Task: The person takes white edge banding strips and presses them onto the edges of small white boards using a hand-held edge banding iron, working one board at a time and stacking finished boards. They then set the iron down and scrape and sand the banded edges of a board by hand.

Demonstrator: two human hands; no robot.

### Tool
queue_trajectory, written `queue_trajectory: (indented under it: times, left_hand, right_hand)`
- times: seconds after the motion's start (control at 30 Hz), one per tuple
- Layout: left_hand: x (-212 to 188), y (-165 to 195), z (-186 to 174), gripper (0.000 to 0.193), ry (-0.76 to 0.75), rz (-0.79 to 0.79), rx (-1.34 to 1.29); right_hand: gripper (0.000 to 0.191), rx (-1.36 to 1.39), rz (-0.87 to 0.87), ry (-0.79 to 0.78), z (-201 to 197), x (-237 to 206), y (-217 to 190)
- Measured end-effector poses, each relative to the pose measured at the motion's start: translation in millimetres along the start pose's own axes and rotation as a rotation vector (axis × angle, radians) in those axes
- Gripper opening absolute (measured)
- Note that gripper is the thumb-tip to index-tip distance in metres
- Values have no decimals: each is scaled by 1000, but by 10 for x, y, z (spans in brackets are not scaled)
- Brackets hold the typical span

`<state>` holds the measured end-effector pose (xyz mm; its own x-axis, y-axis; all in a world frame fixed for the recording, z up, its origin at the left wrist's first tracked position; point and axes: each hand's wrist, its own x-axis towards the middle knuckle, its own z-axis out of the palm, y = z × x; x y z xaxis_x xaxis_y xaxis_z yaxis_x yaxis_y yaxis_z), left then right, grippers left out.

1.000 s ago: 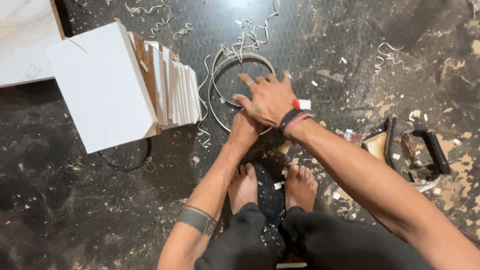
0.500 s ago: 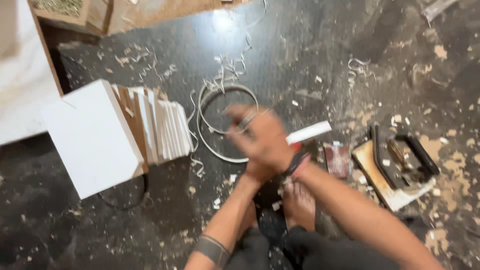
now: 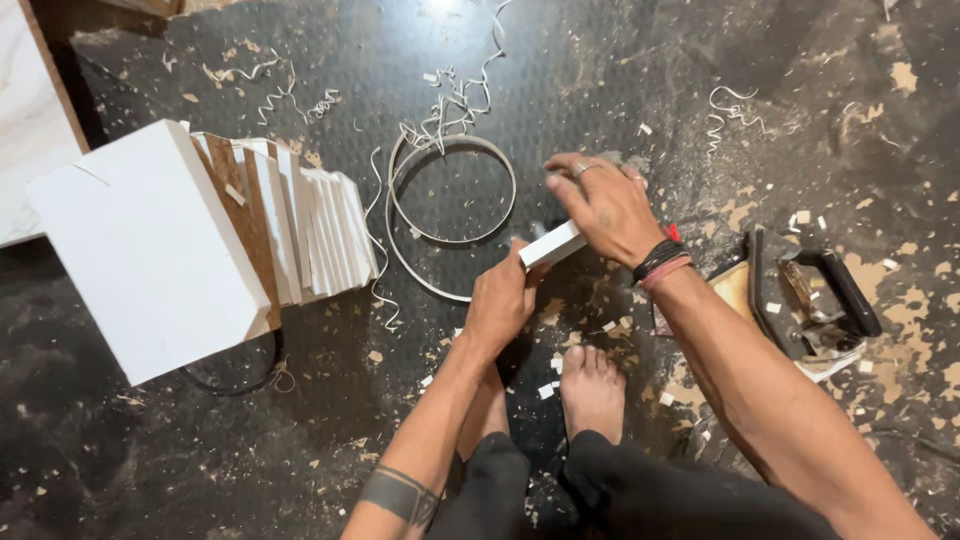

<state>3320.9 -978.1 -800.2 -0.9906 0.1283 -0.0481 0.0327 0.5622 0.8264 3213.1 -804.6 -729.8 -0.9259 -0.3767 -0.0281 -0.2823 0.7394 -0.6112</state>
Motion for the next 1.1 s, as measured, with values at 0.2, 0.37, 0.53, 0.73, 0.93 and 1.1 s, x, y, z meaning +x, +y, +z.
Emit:
queue_trajectory:
  times: [0.2,0.37,0.53,0.73,0.93,1.1]
  left_hand:
    - [50,-57,163,38,-28,-9,36]
    - [23,15,156,49,200,319,119]
    - [-4,83,-132,17,-39,-57,362]
    - [87,353,-196,39,69,571,329]
    - [105,-263,-494,36,123,203,518]
    - [-603,-817,-766,28,-6,117,819]
  right_hand:
    - [60,-353,77,-199,-29,82,-553]
    - [55,-124,-302,-133,218,16,-962]
    - [40,369,-52,371,146,-362,-622]
    - [73,673,392,256,322,-623,335]
    - [72,792,636,216,660,-866,971]
    - [70,825,610,170,636,-693,1072]
